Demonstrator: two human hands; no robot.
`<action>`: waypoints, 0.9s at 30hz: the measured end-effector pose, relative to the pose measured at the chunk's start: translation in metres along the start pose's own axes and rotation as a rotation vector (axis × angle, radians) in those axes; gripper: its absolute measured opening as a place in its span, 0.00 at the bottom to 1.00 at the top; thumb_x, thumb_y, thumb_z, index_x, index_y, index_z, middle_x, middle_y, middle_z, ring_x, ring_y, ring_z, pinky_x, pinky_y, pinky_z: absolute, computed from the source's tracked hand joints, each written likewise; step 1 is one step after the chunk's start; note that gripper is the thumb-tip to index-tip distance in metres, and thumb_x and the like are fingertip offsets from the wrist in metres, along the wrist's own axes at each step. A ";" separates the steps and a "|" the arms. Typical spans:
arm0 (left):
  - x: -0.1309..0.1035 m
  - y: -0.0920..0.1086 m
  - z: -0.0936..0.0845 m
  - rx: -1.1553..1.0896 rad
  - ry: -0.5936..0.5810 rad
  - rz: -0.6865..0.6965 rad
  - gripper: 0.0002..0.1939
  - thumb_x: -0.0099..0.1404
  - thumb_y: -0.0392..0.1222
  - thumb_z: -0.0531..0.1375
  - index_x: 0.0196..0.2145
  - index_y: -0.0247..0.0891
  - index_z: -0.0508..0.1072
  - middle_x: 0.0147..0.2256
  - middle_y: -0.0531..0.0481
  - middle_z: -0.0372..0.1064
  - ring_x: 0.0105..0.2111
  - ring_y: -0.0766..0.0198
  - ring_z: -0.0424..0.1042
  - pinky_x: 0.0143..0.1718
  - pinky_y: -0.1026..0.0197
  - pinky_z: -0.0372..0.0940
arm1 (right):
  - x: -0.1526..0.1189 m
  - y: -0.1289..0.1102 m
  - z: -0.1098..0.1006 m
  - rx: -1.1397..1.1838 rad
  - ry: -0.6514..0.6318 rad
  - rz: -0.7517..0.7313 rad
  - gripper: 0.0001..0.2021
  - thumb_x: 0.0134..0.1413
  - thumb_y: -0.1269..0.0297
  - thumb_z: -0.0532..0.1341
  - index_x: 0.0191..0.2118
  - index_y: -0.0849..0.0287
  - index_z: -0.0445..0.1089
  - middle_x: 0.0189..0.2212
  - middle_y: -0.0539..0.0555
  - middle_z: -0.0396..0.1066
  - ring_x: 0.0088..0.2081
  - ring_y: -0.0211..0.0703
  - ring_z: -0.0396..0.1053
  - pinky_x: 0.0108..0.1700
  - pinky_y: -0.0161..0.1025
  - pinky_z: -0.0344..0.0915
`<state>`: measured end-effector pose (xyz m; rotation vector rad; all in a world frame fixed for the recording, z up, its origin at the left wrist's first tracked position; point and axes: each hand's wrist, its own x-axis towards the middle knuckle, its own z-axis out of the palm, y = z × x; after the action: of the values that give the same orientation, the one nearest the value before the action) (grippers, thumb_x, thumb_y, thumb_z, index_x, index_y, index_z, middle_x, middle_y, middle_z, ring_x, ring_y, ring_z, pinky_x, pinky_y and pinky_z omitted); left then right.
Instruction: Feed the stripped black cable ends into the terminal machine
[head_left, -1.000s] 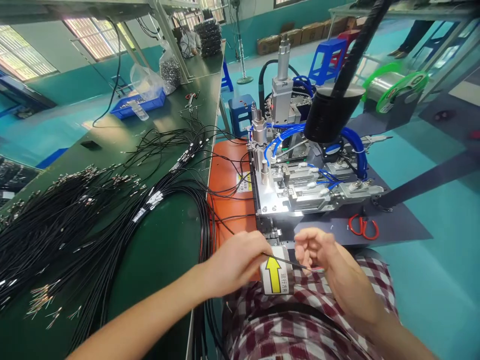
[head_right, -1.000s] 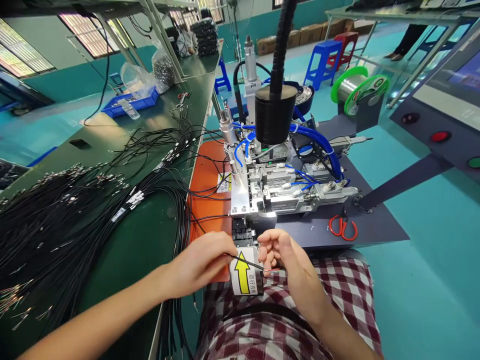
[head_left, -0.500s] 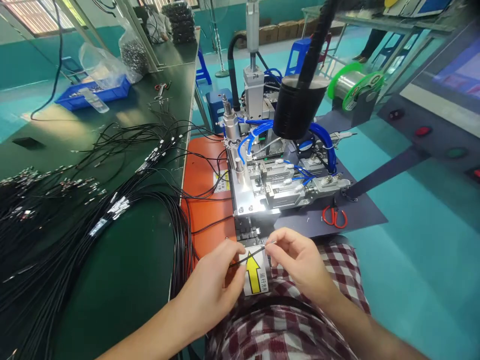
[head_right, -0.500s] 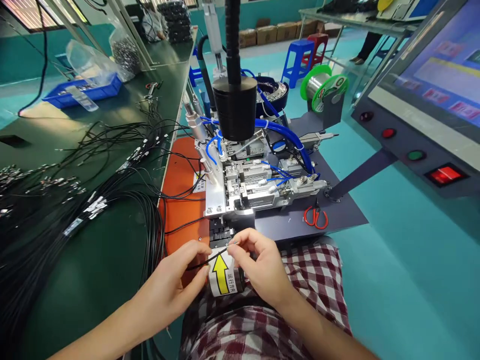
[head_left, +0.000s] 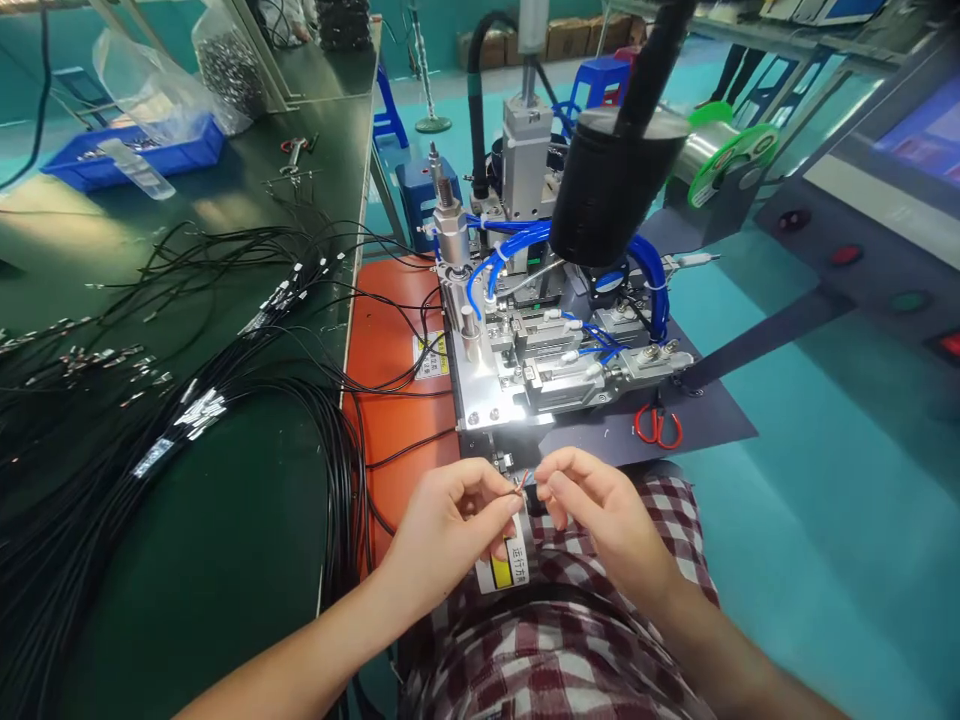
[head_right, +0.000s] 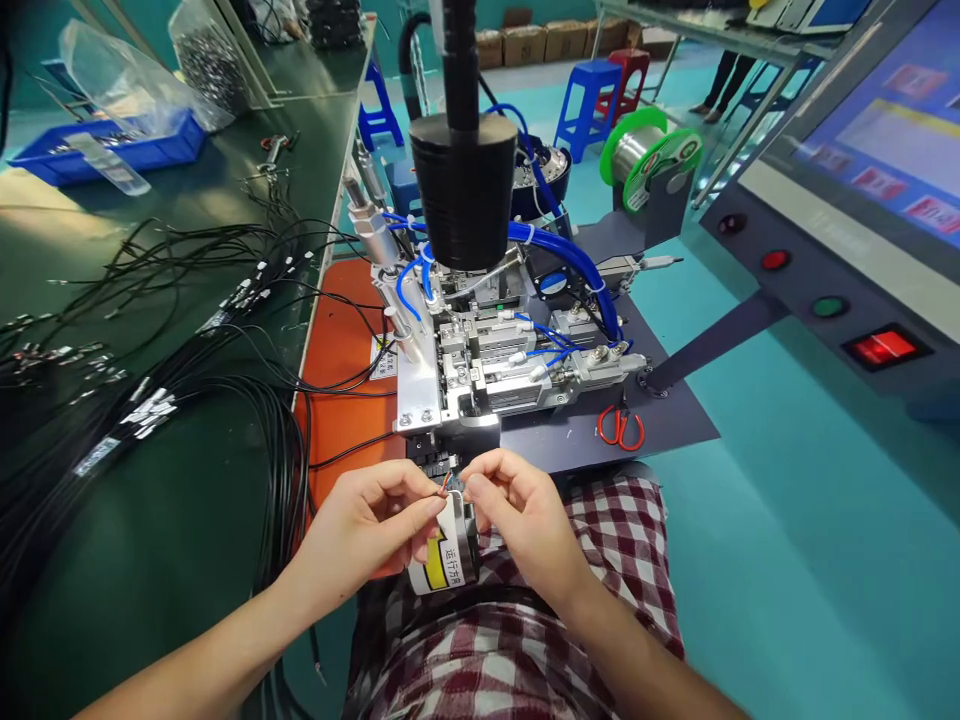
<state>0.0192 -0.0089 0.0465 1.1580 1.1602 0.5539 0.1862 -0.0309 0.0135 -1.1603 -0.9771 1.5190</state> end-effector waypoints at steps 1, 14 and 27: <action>0.000 -0.001 0.001 0.001 0.005 -0.003 0.09 0.57 0.44 0.61 0.26 0.36 0.67 0.19 0.54 0.67 0.16 0.70 0.65 0.14 0.70 0.55 | 0.000 0.000 0.002 -0.002 -0.005 0.007 0.11 0.55 0.56 0.62 0.32 0.58 0.69 0.25 0.48 0.65 0.23 0.35 0.59 0.27 0.34 0.60; 0.001 -0.011 0.000 -0.095 -0.004 -0.016 0.10 0.59 0.45 0.61 0.27 0.35 0.68 0.19 0.55 0.66 0.13 0.75 0.57 0.13 0.71 0.52 | 0.000 0.002 0.009 -0.128 0.047 -0.036 0.12 0.55 0.56 0.62 0.29 0.59 0.67 0.22 0.47 0.62 0.22 0.35 0.58 0.26 0.34 0.59; -0.002 -0.015 -0.003 -0.101 -0.077 0.034 0.13 0.67 0.47 0.54 0.35 0.35 0.71 0.19 0.57 0.61 0.15 0.75 0.49 0.15 0.71 0.45 | 0.006 0.000 0.011 -0.053 0.047 -0.019 0.10 0.52 0.56 0.64 0.32 0.58 0.71 0.24 0.48 0.66 0.22 0.35 0.58 0.25 0.34 0.59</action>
<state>0.0128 -0.0145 0.0339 1.1053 1.0366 0.5822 0.1755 -0.0259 0.0150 -1.2156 -0.9988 1.4524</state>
